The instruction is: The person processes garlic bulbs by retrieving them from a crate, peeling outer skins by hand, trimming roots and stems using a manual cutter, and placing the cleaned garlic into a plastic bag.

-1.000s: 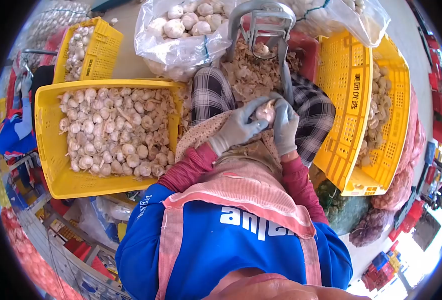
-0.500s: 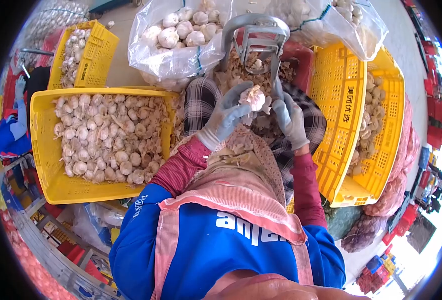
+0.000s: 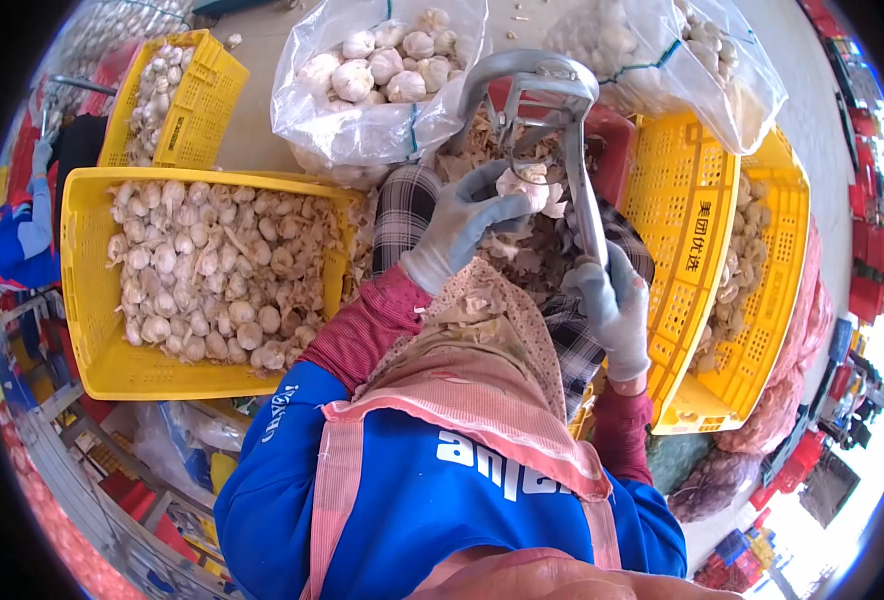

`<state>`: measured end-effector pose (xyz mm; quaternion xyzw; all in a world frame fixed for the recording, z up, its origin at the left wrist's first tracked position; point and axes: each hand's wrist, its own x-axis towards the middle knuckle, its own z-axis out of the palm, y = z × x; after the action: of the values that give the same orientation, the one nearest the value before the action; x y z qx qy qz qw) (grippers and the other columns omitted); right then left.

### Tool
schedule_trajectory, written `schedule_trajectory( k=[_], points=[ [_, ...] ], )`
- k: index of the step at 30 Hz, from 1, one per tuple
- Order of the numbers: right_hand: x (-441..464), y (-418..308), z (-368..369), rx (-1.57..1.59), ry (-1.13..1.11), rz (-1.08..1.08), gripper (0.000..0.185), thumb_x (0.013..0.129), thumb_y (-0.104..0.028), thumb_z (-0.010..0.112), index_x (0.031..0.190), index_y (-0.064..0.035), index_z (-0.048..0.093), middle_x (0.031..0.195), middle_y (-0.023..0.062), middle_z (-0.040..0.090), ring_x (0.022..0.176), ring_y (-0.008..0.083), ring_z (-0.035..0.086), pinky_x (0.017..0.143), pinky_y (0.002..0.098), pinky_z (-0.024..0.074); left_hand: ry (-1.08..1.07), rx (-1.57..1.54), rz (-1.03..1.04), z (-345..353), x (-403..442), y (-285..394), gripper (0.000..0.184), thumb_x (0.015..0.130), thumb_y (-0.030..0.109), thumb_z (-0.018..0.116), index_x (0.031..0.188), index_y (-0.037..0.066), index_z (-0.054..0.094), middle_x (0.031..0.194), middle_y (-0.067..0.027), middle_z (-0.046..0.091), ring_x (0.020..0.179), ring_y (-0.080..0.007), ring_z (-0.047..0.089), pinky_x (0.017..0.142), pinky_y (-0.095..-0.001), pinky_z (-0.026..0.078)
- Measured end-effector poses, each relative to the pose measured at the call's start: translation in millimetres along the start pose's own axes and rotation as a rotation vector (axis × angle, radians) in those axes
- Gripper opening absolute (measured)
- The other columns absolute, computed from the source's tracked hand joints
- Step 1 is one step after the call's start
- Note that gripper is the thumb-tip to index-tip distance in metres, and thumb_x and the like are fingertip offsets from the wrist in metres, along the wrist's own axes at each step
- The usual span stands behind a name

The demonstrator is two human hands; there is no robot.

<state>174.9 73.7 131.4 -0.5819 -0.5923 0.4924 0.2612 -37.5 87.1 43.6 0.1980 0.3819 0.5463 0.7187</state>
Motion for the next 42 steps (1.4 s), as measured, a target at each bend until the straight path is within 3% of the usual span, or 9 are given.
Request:
schedule_trajectory(
  k=[6,13,17,20,26,30,36,39,42],
  points=[
    [52,89,39,-0.461,0.226,-0.419,0.032,0.089,-0.024,0.067,0.114,-0.0073,0.056,0.08,0.019,0.066,0.072,0.0394,0.066,0.061,0.0432,0.0517,0.081,-0.093,-0.076,4,8,2,0.038,0.083,0.021,0.077,0.114,0.005,0.062,0.093,-0.0019,0.067,0.077,-0.0103,0.066,0.068,-0.0233,0.055],
    [39,68,38,-0.571,0.426,-0.679,0.052,0.084,-0.01,0.07,0.132,-0.0007,0.055,0.113,0.0192,0.067,0.094,0.0354,0.068,0.081,0.0375,0.0542,-0.022,0.015,-0.066,-26,-20,-10,0.046,0.086,0.021,0.072,0.127,0.007,0.058,0.104,-0.0013,0.066,0.079,-0.0069,0.062,0.071,-0.0212,0.053],
    [-4,53,67,0.458,0.205,-0.207,0.041,0.09,0.001,0.06,0.131,0.0046,0.055,0.11,0.0074,0.066,0.093,0.0114,0.061,0.086,0.0242,0.0497,-0.134,0.108,-0.03,-16,-56,-14,0.065,0.081,0.011,0.069,0.141,0.008,0.046,0.116,-0.005,0.062,0.086,-0.0115,0.061,0.067,-0.0241,0.05],
    [0,92,78,0.66,0.056,0.025,0.03,0.1,-0.02,0.054,0.111,0.0052,0.066,0.103,0.0038,0.068,0.093,0.0096,0.059,0.082,0.0255,0.0484,-0.224,-0.334,-0.022,-18,-62,-55,0.068,0.082,0.012,0.069,0.145,0.012,0.043,0.104,-0.0072,0.063,0.068,-0.0135,0.058,0.06,-0.0246,0.047],
    [19,135,73,0.232,-0.023,-0.094,0.028,0.099,-0.014,0.053,0.117,0.0037,0.063,0.108,0.0046,0.066,0.096,0.0119,0.06,0.085,0.0276,0.0493,-0.211,-0.277,0.055,-24,-71,-50,0.072,0.079,-0.002,0.069,0.144,0.008,0.042,0.111,-0.0079,0.061,0.072,-0.0148,0.058,0.064,-0.0265,0.05],
    [0,85,68,0.639,-0.163,0.103,0.044,0.099,-0.034,0.055,0.128,-0.0014,0.055,0.114,0.0041,0.061,0.096,0.0132,0.062,0.084,0.0286,0.0521,-0.134,0.24,0.157,-27,-70,-41,0.055,0.083,0.004,0.072,0.135,0.003,0.054,0.124,-0.0084,0.061,0.116,-0.0147,0.056,0.1,-0.0289,0.046],
    [-3,58,84,0.252,-0.093,-0.249,0.012,0.094,-0.012,0.065,0.091,-0.001,0.063,0.089,-0.0068,0.054,0.082,0.005,0.045,0.074,0.0194,0.041,0.061,0.178,0.26,-15,-63,-63,0.048,0.083,0.017,0.08,0.123,0.002,0.059,0.106,-0.0035,0.066,0.098,-0.0131,0.06,0.089,-0.0288,0.051],
    [19,89,74,0.581,-0.259,0.046,0.028,0.1,-0.022,0.053,0.106,0.0018,0.067,0.096,0.0023,0.065,0.086,0.0107,0.059,0.076,0.0253,0.0476,0.056,0.083,0.173,-23,-84,-43,0.045,0.086,0.021,0.078,0.123,0.004,0.06,0.109,-0.0015,0.065,0.103,-0.0112,0.058,0.09,-0.0281,0.05],
    [29,105,82,0.238,-0.235,-0.166,0.035,0.099,-0.022,0.054,0.118,0.0052,0.065,0.109,0.0034,0.066,0.096,0.0121,0.06,0.083,0.0278,0.0492,-0.084,-0.024,0.211,-3,-120,-12,0.042,0.088,0.019,0.074,0.125,0.005,0.06,0.116,-0.003,0.062,0.113,-0.0137,0.056,0.1,-0.0316,0.046]
  ],
)
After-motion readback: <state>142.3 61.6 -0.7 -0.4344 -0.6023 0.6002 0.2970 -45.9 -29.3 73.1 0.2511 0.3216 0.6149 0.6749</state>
